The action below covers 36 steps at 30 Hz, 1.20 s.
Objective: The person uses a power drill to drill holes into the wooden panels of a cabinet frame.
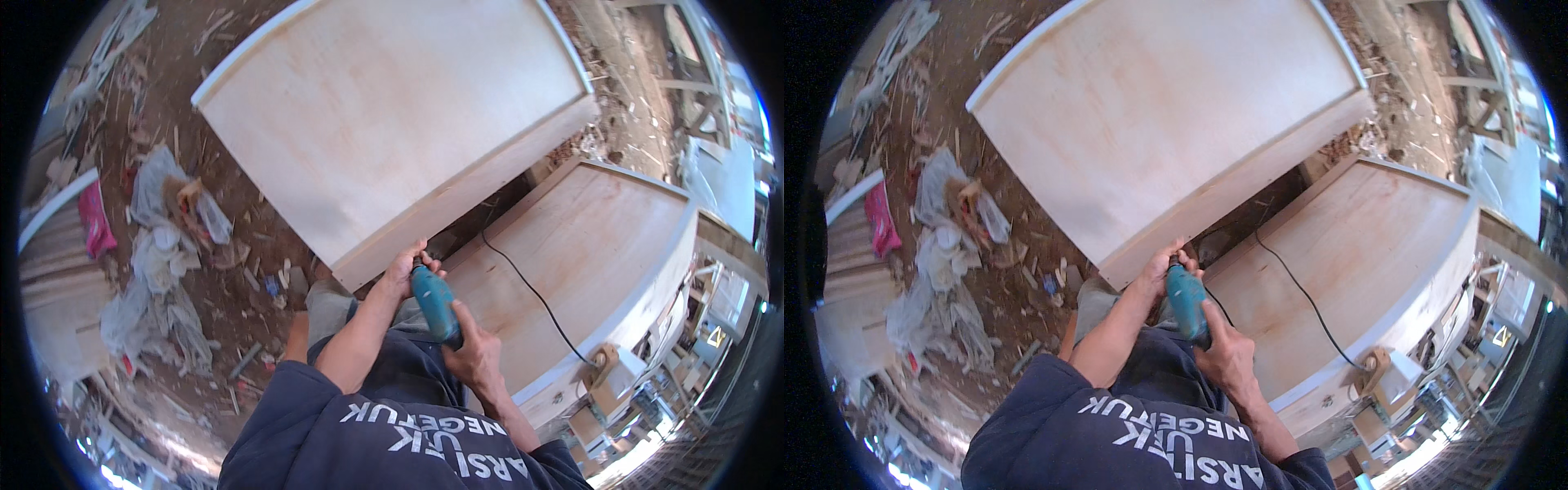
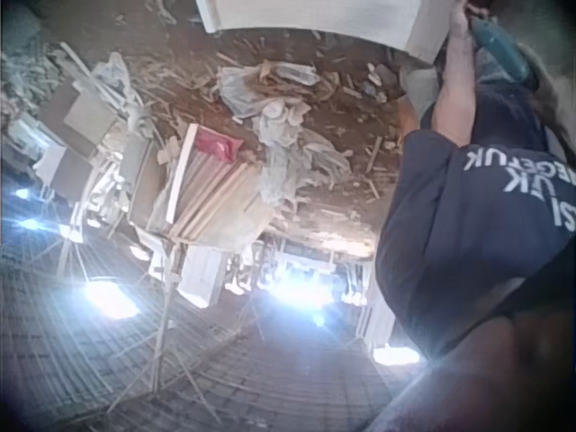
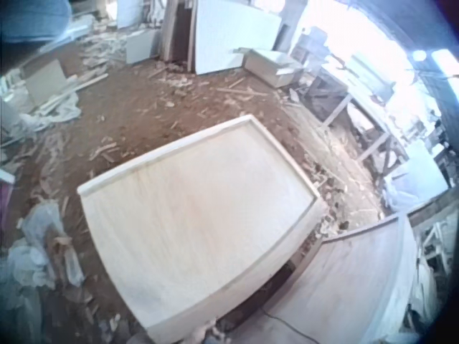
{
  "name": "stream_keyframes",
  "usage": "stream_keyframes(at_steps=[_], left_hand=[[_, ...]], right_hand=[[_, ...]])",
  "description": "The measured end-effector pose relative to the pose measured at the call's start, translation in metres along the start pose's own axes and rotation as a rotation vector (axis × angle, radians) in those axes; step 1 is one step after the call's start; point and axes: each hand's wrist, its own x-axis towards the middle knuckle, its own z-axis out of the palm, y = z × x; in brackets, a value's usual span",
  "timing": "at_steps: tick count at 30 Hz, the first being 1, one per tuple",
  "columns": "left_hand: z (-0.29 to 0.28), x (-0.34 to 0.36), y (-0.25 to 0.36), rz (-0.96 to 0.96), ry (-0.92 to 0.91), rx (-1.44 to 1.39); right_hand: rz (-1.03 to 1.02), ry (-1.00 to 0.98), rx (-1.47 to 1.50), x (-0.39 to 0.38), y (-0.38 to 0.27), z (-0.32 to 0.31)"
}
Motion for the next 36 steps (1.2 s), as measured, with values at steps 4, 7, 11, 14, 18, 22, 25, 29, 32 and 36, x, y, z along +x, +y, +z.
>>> stream_keyframes(at_steps=[4,7,11,14,18,22,25,29,32,36], left_hand=[[-0.007,-0.017,0.006,0.128,-0.013,0.275],[0.000,-0.057,0.013,0.085,0.018,0.339],[0.000,-0.130,0.012,0.173,0.084,0.217],[0.003,-0.168,0.013,0.182,0.084,0.213],[-0.016,-0.180,0.025,0.186,0.034,0.325],[-0.001,-0.197,0.013,0.237,0.057,0.525],[0.014,-0.197,0.005,0.292,0.039,0.582],[0.098,-0.231,-0.056,0.158,-0.118,0.503],[0.136,-0.210,-0.070,0.288,-0.263,0.693],[0.228,-0.160,-0.098,0.998,-0.198,1.227]], right_hand=[[-0.280,0.130,-0.078,-0.029,-0.001,-0.002],[-0.331,0.163,-0.105,-0.056,-0.009,-0.005],[-0.396,0.160,-0.057,-0.066,-0.030,0.007],[-0.403,0.181,-0.028,-0.079,-0.046,0.018],[-0.371,0.130,-0.127,-0.105,-0.068,0.021],[-0.542,0.466,-0.359,-0.132,-0.058,0.039],[-0.512,0.489,-0.233,-0.141,-0.045,0.038],[-0.296,0.687,0.374,-0.167,-0.022,0.005],[-0.214,0.793,0.697,-0.173,0.010,-0.020],[-0.092,0.949,1.190,-0.187,0.067,-0.051]])
